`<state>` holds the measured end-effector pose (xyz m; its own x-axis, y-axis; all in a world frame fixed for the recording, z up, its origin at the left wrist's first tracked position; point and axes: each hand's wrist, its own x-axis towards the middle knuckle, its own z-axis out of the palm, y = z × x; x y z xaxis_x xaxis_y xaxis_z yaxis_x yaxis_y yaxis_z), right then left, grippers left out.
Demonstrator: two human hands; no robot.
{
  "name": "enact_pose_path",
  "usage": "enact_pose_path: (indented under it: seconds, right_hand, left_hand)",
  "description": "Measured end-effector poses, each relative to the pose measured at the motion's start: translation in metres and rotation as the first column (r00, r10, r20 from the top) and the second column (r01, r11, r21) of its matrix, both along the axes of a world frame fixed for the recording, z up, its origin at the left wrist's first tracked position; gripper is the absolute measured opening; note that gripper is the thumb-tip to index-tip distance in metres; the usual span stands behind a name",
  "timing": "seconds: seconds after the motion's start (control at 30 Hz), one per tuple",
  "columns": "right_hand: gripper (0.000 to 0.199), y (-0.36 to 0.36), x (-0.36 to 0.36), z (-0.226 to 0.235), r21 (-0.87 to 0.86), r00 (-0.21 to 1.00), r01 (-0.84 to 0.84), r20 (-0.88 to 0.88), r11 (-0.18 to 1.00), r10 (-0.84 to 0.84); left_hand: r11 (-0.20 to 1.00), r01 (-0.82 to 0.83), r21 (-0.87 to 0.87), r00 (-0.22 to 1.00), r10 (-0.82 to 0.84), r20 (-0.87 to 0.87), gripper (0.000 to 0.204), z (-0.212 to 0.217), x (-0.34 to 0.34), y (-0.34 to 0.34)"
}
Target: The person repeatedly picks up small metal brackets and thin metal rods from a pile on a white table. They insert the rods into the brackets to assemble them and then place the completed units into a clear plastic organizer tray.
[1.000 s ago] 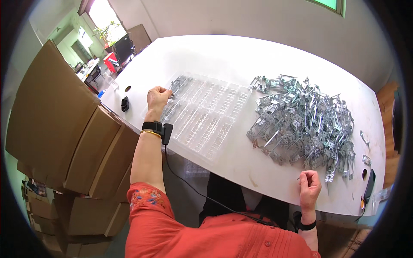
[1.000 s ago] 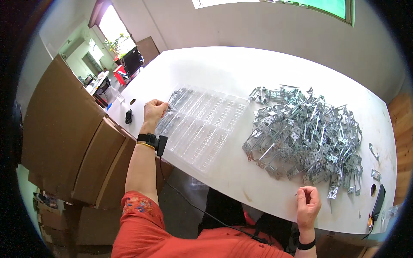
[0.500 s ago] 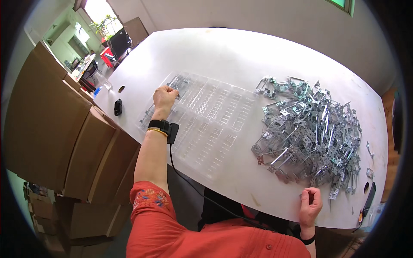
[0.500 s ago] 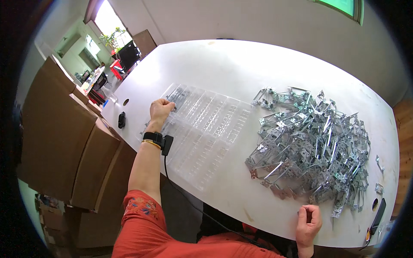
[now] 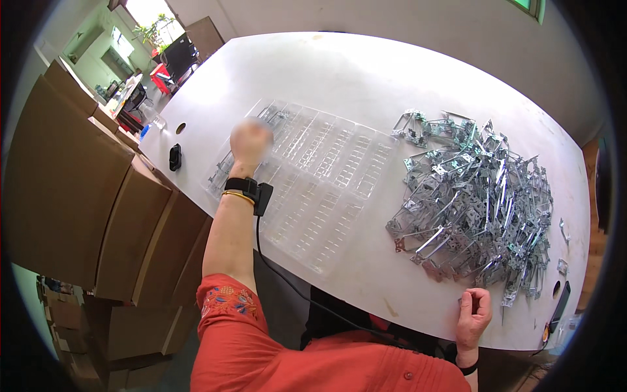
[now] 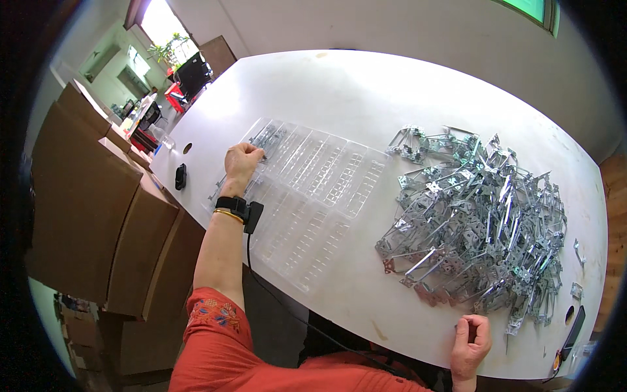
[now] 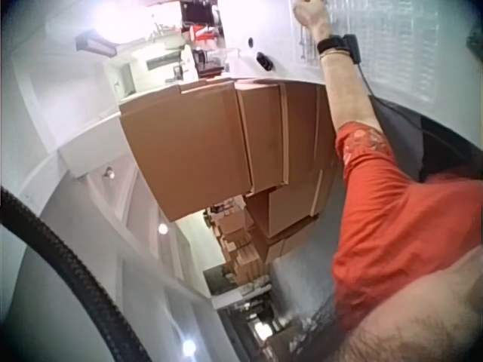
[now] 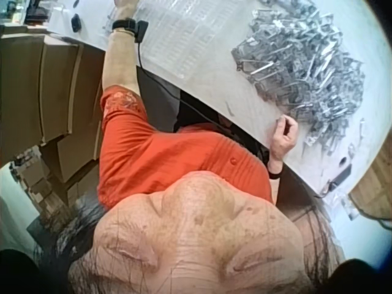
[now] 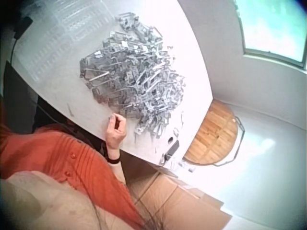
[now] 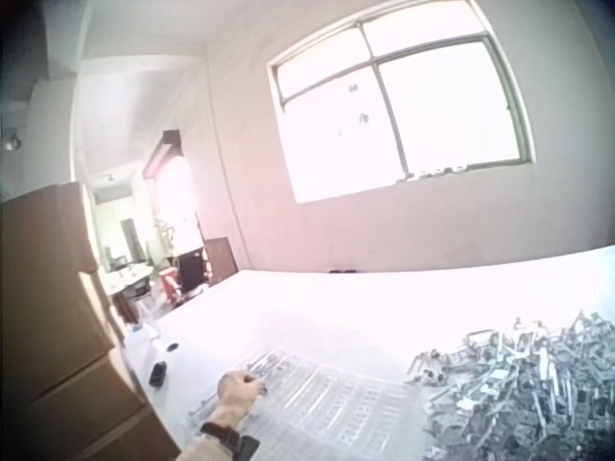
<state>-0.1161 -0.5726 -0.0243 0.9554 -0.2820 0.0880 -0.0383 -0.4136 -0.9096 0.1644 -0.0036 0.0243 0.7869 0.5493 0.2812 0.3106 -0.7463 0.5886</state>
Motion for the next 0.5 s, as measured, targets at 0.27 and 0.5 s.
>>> enact_pose_path:
  seconds: [0.27, 0.5]
  right_hand:
    - [0.004, 0.0012, 0.0007, 0.0022, -0.070, 0.999, -0.025, 0.021, 0.997, 0.026]
    - [0.003, 0.0013, 0.0003, 0.0040, -0.036, 1.000, -0.010, 0.001, 0.999, 0.010]
  left_hand:
    - [1.000, -0.023, -0.007, 0.998, 0.023, -0.051, 0.018, -0.0046, 0.0004, 0.0058]
    - [0.998, -0.064, 0.027, 0.985, 0.067, -0.161, 0.020, -0.0048, 0.0009, 0.0015]
